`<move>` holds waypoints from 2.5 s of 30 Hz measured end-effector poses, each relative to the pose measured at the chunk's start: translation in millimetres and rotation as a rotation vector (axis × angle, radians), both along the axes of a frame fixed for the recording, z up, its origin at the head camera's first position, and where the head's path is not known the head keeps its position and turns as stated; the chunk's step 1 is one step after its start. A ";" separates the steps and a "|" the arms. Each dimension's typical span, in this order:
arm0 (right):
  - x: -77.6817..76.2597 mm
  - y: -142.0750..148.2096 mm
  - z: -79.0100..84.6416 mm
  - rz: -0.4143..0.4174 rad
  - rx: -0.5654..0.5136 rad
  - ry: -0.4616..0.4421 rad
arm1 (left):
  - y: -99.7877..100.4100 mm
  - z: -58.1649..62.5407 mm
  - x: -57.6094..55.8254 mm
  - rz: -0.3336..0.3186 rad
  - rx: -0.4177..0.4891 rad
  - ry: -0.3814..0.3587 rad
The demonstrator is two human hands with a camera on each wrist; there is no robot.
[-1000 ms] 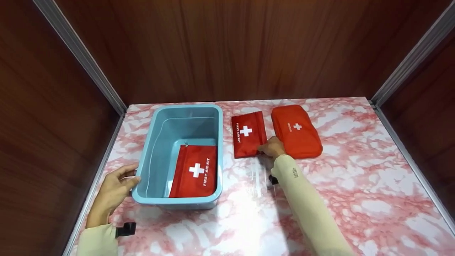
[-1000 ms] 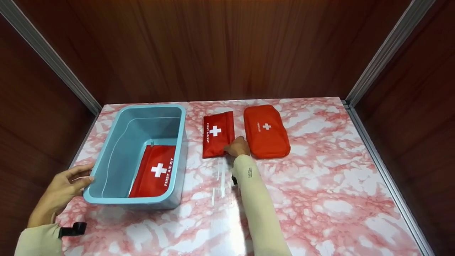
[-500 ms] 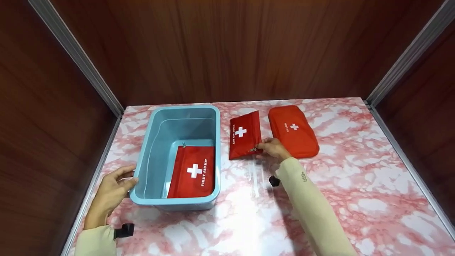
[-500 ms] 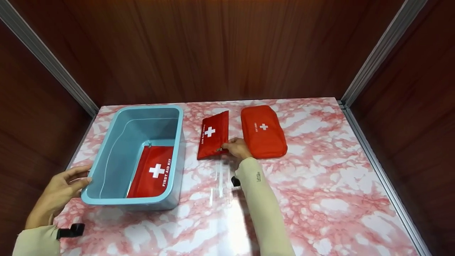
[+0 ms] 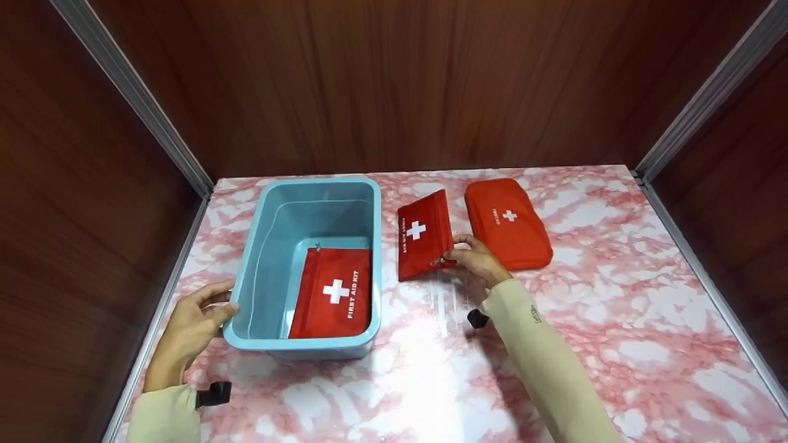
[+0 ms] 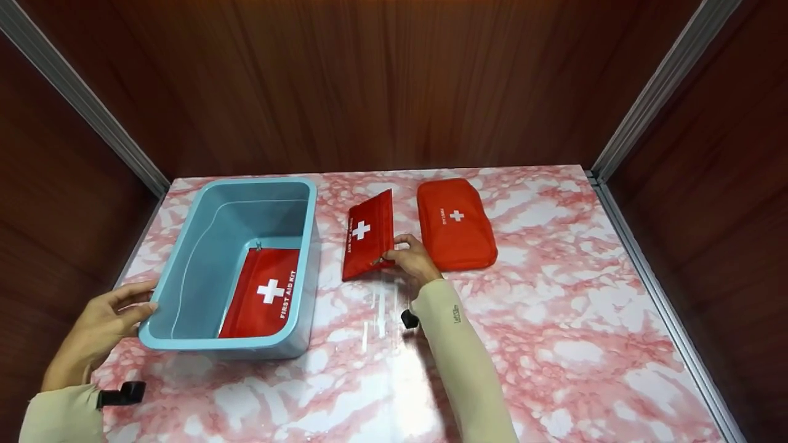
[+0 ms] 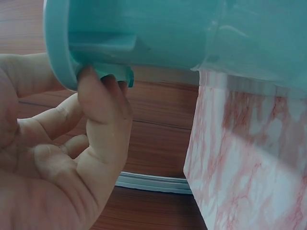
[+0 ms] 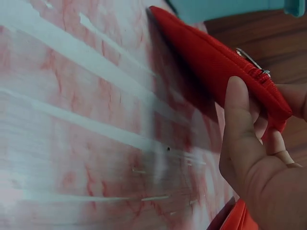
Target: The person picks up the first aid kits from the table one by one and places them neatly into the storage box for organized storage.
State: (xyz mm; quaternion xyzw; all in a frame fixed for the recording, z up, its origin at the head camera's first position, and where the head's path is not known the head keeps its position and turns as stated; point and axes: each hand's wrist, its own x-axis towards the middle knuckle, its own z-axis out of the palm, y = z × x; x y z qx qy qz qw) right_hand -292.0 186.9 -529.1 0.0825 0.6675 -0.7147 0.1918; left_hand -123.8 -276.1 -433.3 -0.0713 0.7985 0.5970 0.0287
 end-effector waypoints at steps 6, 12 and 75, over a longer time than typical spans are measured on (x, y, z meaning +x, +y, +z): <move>5.8 0.3 0.0 0.000 -0.120 0.022 | -1.1 0.0 0.3 -0.018 -0.009 -0.023; 10.6 2.4 2.5 -0.006 -0.199 0.020 | -1.1 0.0 0.4 -0.021 -0.021 -0.027; 31.2 12.2 57.3 0.057 -0.502 0.082 | -0.7 4.3 -1.0 -0.029 -0.026 -0.033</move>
